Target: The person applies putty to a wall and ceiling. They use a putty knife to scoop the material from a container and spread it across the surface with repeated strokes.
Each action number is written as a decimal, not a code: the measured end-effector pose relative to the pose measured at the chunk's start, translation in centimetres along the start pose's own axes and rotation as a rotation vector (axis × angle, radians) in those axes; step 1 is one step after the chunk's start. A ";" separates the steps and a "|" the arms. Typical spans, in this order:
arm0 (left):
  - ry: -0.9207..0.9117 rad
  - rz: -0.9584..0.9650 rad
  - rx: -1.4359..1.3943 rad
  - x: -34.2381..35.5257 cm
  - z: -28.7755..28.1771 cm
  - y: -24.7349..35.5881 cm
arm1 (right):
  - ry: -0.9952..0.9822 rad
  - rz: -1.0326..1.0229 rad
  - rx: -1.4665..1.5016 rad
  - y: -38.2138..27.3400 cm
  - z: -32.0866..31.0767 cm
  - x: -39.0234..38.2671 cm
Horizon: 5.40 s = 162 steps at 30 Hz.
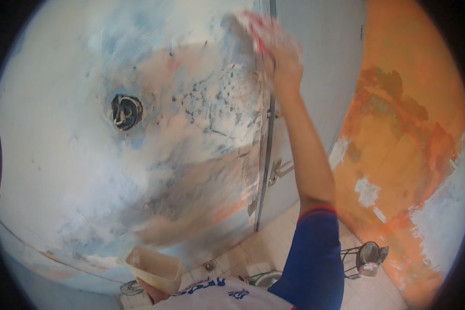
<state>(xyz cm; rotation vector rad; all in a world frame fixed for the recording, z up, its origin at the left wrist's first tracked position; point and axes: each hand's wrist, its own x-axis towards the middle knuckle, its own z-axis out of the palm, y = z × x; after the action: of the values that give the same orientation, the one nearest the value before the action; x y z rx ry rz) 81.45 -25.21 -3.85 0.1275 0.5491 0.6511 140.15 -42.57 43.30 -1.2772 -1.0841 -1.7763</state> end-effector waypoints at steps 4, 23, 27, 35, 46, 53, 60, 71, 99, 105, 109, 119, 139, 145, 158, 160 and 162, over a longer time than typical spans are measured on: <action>-0.179 0.095 0.260 1.2 0.2 0.1 | -0.053 -0.088 -0.007 5.9 3.6 7.5; -0.014 0.084 0.103 -0.3 10.6 -4.3 | -0.084 -0.020 0.196 4.9 0.7 6.7; 0.081 0.062 0.030 -0.9 12.2 -4.4 | -0.260 0.021 0.183 7.0 3.9 5.3; -0.185 0.197 0.179 2.0 4.6 -5.2 | -0.650 0.183 0.271 -5.4 -5.8 -22.5; -0.190 0.177 0.253 0.2 5.2 -2.9 | 0.094 -0.074 0.056 2.0 1.2 7.2; -0.291 0.107 0.280 0.6 0.9 -3.2 | -0.299 0.090 0.123 -1.3 1.4 -3.9; -0.287 0.144 0.500 -2.0 0.4 -1.0 | -0.744 0.549 0.205 -14.7 -10.4 -26.9; -0.205 0.398 0.094 -8.1 1.0 5.6 | -0.227 1.809 1.253 -37.9 -18.0 -16.8; -0.373 0.585 0.308 -19.0 -12.3 11.2 | -1.393 0.568 1.316 -65.2 -27.4 -4.1; -0.364 0.565 0.359 -19.5 -13.1 11.4 | -1.411 0.637 1.294 -67.2 -29.9 -4.4; -0.352 0.541 0.364 -18.6 -13.7 10.6 | -1.433 0.637 1.285 -66.1 -29.8 -5.8; -0.344 0.504 0.411 -17.6 -14.5 9.9 | -1.495 0.662 1.326 -65.7 -30.2 -7.3; -0.298 0.615 0.731 -8.9 -10.2 9.5 | -1.817 1.068 1.322 -56.8 -24.3 -10.8; -0.284 0.507 0.418 -4.4 -5.0 6.6 | -1.411 1.723 1.424 -50.5 -21.9 -14.5; -0.383 0.414 0.223 0.2 10.6 -1.4 | -0.023 1.880 1.678 -30.3 -14.2 -14.7; -0.368 0.424 0.208 -0.2 9.9 -1.6 | 0.057 1.647 1.627 -26.4 -12.8 -12.3; -0.348 0.389 0.155 0.1 8.8 -1.6 | 0.101 1.486 1.393 -22.4 -11.2 -8.4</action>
<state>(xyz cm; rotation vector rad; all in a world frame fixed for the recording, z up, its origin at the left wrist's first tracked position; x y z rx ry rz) 86.98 -25.94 3.12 0.4928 0.2363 0.9407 118.49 -42.88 28.12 -0.5937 -0.6124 0.1589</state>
